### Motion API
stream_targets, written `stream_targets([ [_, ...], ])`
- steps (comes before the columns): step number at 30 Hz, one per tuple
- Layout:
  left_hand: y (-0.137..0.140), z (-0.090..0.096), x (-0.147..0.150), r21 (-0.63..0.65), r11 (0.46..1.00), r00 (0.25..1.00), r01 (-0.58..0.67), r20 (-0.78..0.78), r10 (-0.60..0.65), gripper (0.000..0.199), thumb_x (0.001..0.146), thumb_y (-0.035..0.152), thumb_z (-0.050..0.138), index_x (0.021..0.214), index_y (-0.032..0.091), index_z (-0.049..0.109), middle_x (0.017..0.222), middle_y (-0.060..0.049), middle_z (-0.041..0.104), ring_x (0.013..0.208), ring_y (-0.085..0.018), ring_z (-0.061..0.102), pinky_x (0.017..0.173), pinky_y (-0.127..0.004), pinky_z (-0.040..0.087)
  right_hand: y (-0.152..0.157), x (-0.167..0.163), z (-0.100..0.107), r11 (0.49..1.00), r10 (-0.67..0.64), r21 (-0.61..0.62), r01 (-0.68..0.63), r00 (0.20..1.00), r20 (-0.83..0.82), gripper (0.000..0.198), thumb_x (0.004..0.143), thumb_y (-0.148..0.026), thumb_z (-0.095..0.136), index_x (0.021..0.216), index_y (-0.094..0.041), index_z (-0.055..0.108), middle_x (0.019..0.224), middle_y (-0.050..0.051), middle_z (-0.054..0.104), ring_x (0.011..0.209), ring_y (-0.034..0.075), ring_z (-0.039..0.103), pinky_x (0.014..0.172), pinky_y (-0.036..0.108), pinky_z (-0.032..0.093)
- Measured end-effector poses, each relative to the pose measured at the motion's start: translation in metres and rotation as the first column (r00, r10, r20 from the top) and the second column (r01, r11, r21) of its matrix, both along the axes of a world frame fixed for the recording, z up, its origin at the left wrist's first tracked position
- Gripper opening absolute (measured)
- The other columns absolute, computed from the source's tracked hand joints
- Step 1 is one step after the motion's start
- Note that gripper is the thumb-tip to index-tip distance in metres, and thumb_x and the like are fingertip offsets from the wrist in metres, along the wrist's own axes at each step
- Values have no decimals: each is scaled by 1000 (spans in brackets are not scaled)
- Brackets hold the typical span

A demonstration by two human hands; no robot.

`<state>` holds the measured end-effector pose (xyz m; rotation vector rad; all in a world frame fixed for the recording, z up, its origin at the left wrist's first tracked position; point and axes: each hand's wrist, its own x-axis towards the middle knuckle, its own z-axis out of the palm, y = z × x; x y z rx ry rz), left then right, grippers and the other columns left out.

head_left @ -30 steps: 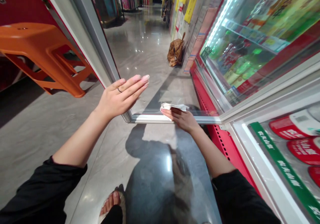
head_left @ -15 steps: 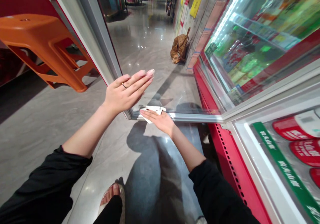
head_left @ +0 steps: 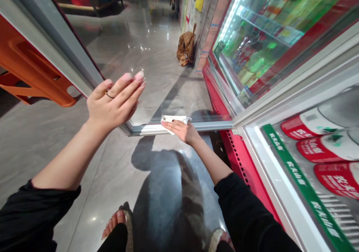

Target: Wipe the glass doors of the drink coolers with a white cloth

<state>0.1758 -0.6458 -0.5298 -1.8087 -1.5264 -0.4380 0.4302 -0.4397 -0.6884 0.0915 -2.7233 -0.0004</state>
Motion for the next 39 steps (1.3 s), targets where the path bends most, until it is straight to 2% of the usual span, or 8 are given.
stream_targets([
  [3, 1, 2, 0, 77, 996, 992, 51, -120, -42, 71, 114, 23, 53, 178, 32, 24, 179, 6, 35, 170, -11, 31, 143, -28, 4, 18, 25, -13, 999, 32, 16, -33, 999, 41, 56, 112, -9, 46, 162, -29, 59, 156, -5, 72, 138, 15, 72, 110, 30, 61],
  [7, 1, 6, 2, 94, 990, 983, 101, -160, -86, 76, 112, 19, 57, 178, 32, 23, 181, 10, 29, 172, -5, 19, 138, -17, -2, 48, 67, -23, 996, -94, 0, 94, 995, 24, 59, 109, -5, 49, 159, -33, 62, 153, -3, 74, 139, 18, 72, 116, 36, 59],
  [14, -6, -1, -10, 23, 997, 996, 72, -49, -71, 77, 111, 24, 56, 178, 40, 22, 179, 10, 30, 171, -10, 27, 144, -32, 3, 57, 88, -47, 939, -333, -113, 325, 940, -66, 63, 104, -3, 44, 158, -28, 65, 157, 7, 72, 149, 21, 64, 125, 41, 52],
  [19, -4, 1, -9, 79, 993, 991, 90, -107, -81, 78, 109, 25, 57, 178, 37, 22, 181, 14, 19, 173, -7, 18, 140, -21, 0, 61, 108, -67, 918, -372, -175, 355, 925, -78, 57, 105, -4, 45, 150, -26, 72, 151, 9, 76, 145, 20, 67, 123, 39, 54],
  [27, -3, -5, -13, 91, 994, 995, 59, -86, -52, 77, 110, 29, 55, 178, 42, 21, 183, 16, 17, 174, -6, 14, 141, -26, -2, 84, 164, -90, 773, -624, -341, 535, 738, -256, 69, 99, -2, 34, 160, -16, 61, 161, 22, 65, 165, 28, 47, 131, 60, 45],
  [32, -6, -22, -27, 210, 974, 996, 82, -45, -74, 72, 111, 35, 56, 177, 32, 29, 187, 7, 17, 176, -15, 4, 144, -34, 0, 62, 116, -96, 662, -749, -516, 544, 513, -420, 88, 96, -2, 28, 181, -19, 16, 188, 18, 21, 176, 25, 15, 137, 68, 30],
  [35, -7, -36, -32, 300, 954, 995, 5, 94, -35, 65, 113, 46, 49, 174, 24, 36, 188, -3, 22, 176, -27, -5, 145, -56, -3, 32, 61, -80, 643, -766, -596, 482, 391, -510, 94, 94, -1, 29, 182, -21, 5, 191, 14, 5, 177, 26, 4, 138, 70, 23],
  [39, -3, -34, -23, 435, 899, 990, -54, 141, -9, 66, 115, 47, 40, 172, 12, 36, 187, -16, 20, 174, -35, -7, 142, -68, -8, -15, -9, -31, 763, -646, -531, 369, 457, -611, 98, 93, 0, 34, 182, -30, 3, 191, 6, 7, 177, 25, 2, 139, 71, 21],
])
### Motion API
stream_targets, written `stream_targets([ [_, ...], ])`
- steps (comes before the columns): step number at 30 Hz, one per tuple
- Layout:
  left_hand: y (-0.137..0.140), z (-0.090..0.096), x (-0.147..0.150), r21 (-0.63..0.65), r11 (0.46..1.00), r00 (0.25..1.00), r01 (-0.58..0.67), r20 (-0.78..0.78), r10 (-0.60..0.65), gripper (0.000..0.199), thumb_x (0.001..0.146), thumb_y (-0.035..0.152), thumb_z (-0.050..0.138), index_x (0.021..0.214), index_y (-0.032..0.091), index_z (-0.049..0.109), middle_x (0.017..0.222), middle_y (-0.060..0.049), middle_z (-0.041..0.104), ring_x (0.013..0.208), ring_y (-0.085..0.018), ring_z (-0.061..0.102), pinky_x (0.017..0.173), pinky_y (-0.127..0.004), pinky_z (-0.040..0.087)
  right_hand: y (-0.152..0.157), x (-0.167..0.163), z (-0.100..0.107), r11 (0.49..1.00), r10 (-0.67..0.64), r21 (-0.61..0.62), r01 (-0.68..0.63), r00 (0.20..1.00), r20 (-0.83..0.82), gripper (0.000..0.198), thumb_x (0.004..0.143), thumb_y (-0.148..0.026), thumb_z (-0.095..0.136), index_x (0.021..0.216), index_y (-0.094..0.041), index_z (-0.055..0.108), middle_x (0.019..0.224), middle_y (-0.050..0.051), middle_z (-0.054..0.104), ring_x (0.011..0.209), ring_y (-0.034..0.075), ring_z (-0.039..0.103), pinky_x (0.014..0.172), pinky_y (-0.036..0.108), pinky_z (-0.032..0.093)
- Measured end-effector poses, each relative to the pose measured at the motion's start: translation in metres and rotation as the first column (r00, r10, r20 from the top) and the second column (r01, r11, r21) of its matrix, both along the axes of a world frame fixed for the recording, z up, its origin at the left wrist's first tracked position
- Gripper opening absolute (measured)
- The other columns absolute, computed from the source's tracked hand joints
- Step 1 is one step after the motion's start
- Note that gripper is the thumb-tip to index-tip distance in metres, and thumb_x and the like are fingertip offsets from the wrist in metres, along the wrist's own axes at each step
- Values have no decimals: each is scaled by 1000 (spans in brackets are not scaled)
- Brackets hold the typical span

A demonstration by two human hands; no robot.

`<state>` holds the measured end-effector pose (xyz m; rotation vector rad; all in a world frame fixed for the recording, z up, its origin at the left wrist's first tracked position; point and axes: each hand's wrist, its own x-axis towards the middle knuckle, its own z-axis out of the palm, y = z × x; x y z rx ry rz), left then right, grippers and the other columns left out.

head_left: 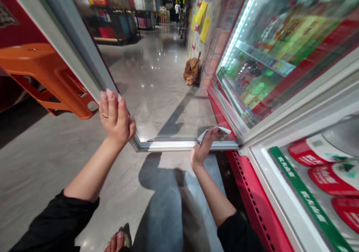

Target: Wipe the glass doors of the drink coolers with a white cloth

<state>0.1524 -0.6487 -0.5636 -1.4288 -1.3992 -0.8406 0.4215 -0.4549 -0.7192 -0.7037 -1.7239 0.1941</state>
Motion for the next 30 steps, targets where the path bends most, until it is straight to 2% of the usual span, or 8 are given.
stream_targets([
  [3, 6, 23, 14, 102, 993, 995, -62, 83, 54, 69, 116, 50, 36, 178, 23, 26, 190, -9, 14, 174, -33, -8, 143, -65, -3, -29, -40, 60, 971, 165, 163, -177, 983, 87, 91, 100, 0, 39, 179, -42, 23, 179, -1, 47, 171, 18, 34, 140, 49, 34],
  [5, 9, 45, 23, 168, 985, 996, -28, 88, 14, 66, 117, 43, 38, 180, 32, 23, 190, -3, 12, 174, -31, -3, 145, -62, 6, -41, -58, 111, 900, 246, 301, -314, 938, 243, 82, 103, 0, 38, 178, -31, 31, 166, 4, 64, 161, 17, 51, 136, 39, 37],
  [9, 10, 88, 37, 217, 976, 999, -34, -16, 39, 70, 114, 17, 39, 180, 29, 19, 189, -1, 16, 175, -23, 12, 145, -47, 18, -46, -70, 210, 792, 186, 483, -374, 901, 392, 63, 109, -6, 41, 168, -24, 52, 157, 4, 72, 147, 15, 63, 128, 30, 40],
  [11, 10, 106, 41, 229, 972, 996, -58, -54, 72, 75, 111, 8, 39, 180, 27, 20, 188, 1, 17, 174, -17, 13, 145, -37, 17, -44, -65, 239, 810, 99, 504, -298, 918, 383, 61, 108, -6, 44, 164, -26, 59, 157, 4, 72, 145, 16, 64, 126, 31, 41],
  [15, 9, 136, 44, 264, 963, 998, -59, 22, 55, 77, 110, 7, 39, 180, 30, 18, 188, 2, 16, 175, -19, 11, 146, -41, 13, -50, -59, 256, 841, -1, 505, -193, 933, 359, 57, 106, -5, 43, 152, -24, 71, 152, 5, 76, 138, 21, 69, 121, 34, 45],
  [22, -1, 166, 47, 250, 968, 998, -5, 69, -13, 72, 114, 16, 38, 181, 30, 14, 189, 3, 10, 175, -21, 11, 145, -41, 17, -63, -80, 300, 593, 53, 708, -383, 896, 440, 44, 112, -15, 51, 147, -28, 74, 150, -6, 77, 124, 14, 73, 112, 25, 48],
  [27, -1, 181, 46, 222, 975, 998, 12, 63, -27, 72, 115, 16, 39, 181, 29, 14, 190, -1, 12, 175, -22, 10, 145, -42, 16, -41, -53, 315, 711, -118, 678, -186, 919, 375, 58, 107, -6, 48, 161, -24, 62, 152, 4, 75, 133, 20, 71, 119, 34, 43],
  [30, 4, 193, 47, 236, 972, 998, 15, 62, -30, 73, 114, 14, 40, 181, 29, 13, 189, -1, 12, 175, -22, 11, 145, -43, 16, -43, -51, 310, 718, -89, 666, -203, 922, 376, 52, 108, -8, 49, 153, -24, 69, 147, 3, 79, 130, 21, 72, 117, 35, 43],
])
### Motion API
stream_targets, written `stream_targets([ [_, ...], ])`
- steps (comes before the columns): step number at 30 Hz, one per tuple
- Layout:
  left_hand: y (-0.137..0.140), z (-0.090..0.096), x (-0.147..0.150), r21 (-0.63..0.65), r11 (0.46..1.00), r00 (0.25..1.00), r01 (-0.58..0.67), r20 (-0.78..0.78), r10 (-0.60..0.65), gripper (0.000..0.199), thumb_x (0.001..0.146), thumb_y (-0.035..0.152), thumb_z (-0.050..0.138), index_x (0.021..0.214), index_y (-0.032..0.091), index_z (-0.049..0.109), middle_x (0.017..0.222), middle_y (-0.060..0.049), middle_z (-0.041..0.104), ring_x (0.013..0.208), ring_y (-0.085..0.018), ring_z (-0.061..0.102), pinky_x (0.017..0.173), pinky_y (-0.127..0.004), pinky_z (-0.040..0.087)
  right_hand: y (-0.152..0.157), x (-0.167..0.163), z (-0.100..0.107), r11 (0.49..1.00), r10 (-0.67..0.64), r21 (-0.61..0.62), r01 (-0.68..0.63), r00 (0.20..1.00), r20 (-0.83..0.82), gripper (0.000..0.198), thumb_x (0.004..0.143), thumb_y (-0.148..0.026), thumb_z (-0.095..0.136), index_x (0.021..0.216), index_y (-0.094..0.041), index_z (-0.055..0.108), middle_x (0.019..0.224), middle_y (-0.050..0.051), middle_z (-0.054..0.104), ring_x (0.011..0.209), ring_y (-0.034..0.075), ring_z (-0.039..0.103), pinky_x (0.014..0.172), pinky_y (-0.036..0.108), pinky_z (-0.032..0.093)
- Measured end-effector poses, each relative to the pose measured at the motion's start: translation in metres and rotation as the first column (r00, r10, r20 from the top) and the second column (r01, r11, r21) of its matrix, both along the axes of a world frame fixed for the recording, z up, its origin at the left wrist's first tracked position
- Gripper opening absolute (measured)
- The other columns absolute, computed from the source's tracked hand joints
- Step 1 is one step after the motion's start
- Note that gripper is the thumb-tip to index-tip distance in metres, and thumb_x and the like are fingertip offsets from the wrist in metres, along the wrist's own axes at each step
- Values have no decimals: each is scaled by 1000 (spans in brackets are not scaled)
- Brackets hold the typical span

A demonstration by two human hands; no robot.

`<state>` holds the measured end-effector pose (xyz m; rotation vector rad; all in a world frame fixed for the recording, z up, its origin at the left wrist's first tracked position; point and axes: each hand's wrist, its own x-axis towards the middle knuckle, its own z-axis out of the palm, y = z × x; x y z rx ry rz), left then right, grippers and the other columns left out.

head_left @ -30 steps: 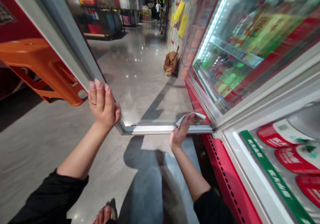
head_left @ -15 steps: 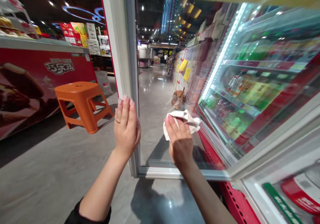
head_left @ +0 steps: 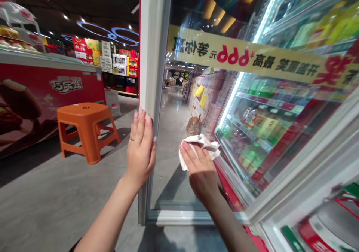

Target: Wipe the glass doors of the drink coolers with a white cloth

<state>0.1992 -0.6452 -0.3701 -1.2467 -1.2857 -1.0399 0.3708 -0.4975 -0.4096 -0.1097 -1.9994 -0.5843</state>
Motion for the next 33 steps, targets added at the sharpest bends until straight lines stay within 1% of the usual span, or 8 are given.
stream_targets([
  [5, 4, 10, 0, 28, 1000, 1000, -5, -3, 5, 77, 112, 11, 41, 181, 30, 13, 189, -1, 12, 175, -22, 12, 145, -45, 17, -18, -30, 31, 974, 168, 149, -170, 985, 24, 43, 112, -13, 49, 141, -28, 76, 146, -7, 79, 125, 14, 71, 112, 28, 45],
  [9, 2, 9, -2, 7, 1000, 1000, -11, 8, 11, 78, 111, 9, 43, 181, 30, 14, 188, -2, 15, 174, -22, 14, 144, -43, 19, -17, -35, 62, 988, 91, 123, -90, 996, -5, 51, 110, -11, 48, 157, -24, 65, 158, -3, 71, 138, 16, 64, 123, 30, 37],
  [15, -4, 10, -7, -16, 999, 999, -35, -22, 35, 80, 109, 8, 43, 181, 29, 14, 187, -5, 18, 173, -25, 18, 143, -48, 24, -18, -31, 42, 997, 75, 20, -74, 996, -46, 56, 106, -8, 49, 158, -24, 64, 156, 0, 73, 143, 17, 61, 132, 31, 27],
  [18, -7, 15, -11, -29, 999, 997, -27, -66, 25, 80, 109, 9, 46, 181, 27, 16, 186, -6, 17, 173, -24, 18, 143, -45, 25, -21, -37, 57, 989, 119, 77, -123, 991, 58, 56, 107, -11, 52, 159, -27, 63, 160, -4, 69, 141, 15, 63, 128, 28, 34],
  [23, -3, 45, -14, -52, 999, 998, -12, -68, 9, 78, 112, 13, 42, 181, 31, 11, 187, -5, 15, 173, -27, 16, 143, -51, 25, 11, -15, 105, 1000, 23, -19, -22, 999, 24, 82, 103, -7, 49, 179, -29, 29, 173, 3, 56, 150, 22, 59, 132, 39, 34],
  [27, 4, 84, -13, -47, 999, 998, 17, -67, -21, 76, 114, 17, 38, 181, 33, 7, 189, -4, 12, 174, -28, 14, 143, -53, 23, 34, 7, 95, 998, -41, -57, 35, 994, -101, 97, 101, -6, 50, 182, -30, 1, 174, 4, 55, 156, 27, 54, 134, 44, 29],
  [30, 8, 104, -11, -27, 999, 997, 32, -76, -34, 75, 115, 18, 38, 181, 34, 6, 189, -3, 11, 175, -27, 12, 144, -54, 21, 23, -3, 89, 1000, 6, 16, -6, 999, -37, 92, 102, -8, 53, 182, -29, 12, 167, 1, 63, 148, 23, 61, 135, 37, 25],
  [33, 10, 114, -11, 1, 999, 995, 43, -88, -43, 76, 114, 17, 38, 181, 34, 8, 189, -2, 12, 175, -26, 13, 144, -53, 21, 2, -26, 114, 995, 44, 88, -47, 999, 30, 74, 104, -11, 54, 174, -30, 41, 168, -4, 61, 148, 20, 60, 136, 33, 22],
])
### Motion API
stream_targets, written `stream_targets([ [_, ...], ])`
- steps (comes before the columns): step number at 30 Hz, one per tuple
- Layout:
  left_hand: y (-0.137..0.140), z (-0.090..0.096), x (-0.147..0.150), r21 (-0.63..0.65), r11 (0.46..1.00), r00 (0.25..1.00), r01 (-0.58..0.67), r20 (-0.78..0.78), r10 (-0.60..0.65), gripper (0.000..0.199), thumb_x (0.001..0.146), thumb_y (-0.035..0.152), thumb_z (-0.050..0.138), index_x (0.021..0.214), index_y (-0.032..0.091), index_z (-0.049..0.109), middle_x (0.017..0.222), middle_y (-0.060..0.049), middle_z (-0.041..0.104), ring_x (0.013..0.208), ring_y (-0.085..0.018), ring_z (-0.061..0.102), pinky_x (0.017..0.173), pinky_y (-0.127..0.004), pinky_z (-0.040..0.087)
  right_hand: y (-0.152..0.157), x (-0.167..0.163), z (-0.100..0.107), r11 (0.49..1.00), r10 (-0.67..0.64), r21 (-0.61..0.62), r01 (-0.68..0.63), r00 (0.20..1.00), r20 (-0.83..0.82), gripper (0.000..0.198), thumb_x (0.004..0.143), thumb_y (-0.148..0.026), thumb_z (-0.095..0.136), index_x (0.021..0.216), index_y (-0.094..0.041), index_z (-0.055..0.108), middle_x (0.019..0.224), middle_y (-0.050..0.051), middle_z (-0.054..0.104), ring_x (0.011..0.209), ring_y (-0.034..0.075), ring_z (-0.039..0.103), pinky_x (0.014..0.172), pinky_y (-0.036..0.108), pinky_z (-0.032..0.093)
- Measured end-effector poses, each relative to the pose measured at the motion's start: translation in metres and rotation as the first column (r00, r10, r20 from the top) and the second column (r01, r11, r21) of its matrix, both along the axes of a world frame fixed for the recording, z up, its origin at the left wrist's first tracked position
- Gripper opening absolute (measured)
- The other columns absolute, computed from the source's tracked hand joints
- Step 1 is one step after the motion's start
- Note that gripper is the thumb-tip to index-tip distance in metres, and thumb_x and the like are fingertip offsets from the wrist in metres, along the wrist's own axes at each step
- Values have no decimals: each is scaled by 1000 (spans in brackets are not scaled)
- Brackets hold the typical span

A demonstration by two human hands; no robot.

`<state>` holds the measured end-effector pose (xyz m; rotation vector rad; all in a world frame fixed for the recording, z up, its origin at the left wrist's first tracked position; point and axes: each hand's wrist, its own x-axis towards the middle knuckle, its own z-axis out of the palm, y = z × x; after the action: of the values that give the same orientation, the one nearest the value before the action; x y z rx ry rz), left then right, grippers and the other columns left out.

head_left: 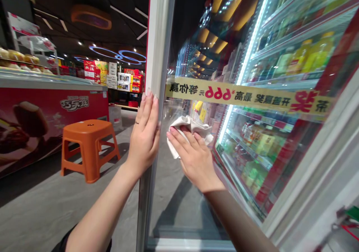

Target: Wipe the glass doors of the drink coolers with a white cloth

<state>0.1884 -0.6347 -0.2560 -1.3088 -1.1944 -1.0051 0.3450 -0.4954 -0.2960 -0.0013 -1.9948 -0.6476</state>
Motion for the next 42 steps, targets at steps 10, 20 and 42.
stream_targets([
  [10, -8, 50, 2, -25, 999, 999, -46, -23, 45, 71, 114, 19, 33, 181, 35, 15, 189, 1, 17, 175, -26, 17, 145, -54, 17, 1, 5, 40, 994, -27, -108, 12, 990, -139, 96, 97, -7, 53, 182, -27, 13, 178, 1, 49, 161, 25, 49, 138, 45, 28],
  [20, 3, 207, 10, -13, 998, 998, -60, -27, 60, 62, 115, 27, 29, 177, 30, 31, 188, 3, 26, 176, -21, 13, 146, -47, 13, -3, -1, 217, 995, -17, -103, 0, 987, -162, 88, 96, -5, 51, 179, -23, 28, 182, 2, 41, 169, 31, 38, 139, 55, 32],
  [42, -9, 484, 38, 36, 999, 999, -27, -17, 27, 65, 117, 26, 26, 180, 39, 19, 189, 3, 21, 176, -24, 15, 145, -52, 17, -21, 7, 471, 997, 46, -57, -58, 978, -204, 80, 97, -7, 50, 175, -20, 38, 178, 4, 47, 165, 24, 44, 141, 44, 25],
])
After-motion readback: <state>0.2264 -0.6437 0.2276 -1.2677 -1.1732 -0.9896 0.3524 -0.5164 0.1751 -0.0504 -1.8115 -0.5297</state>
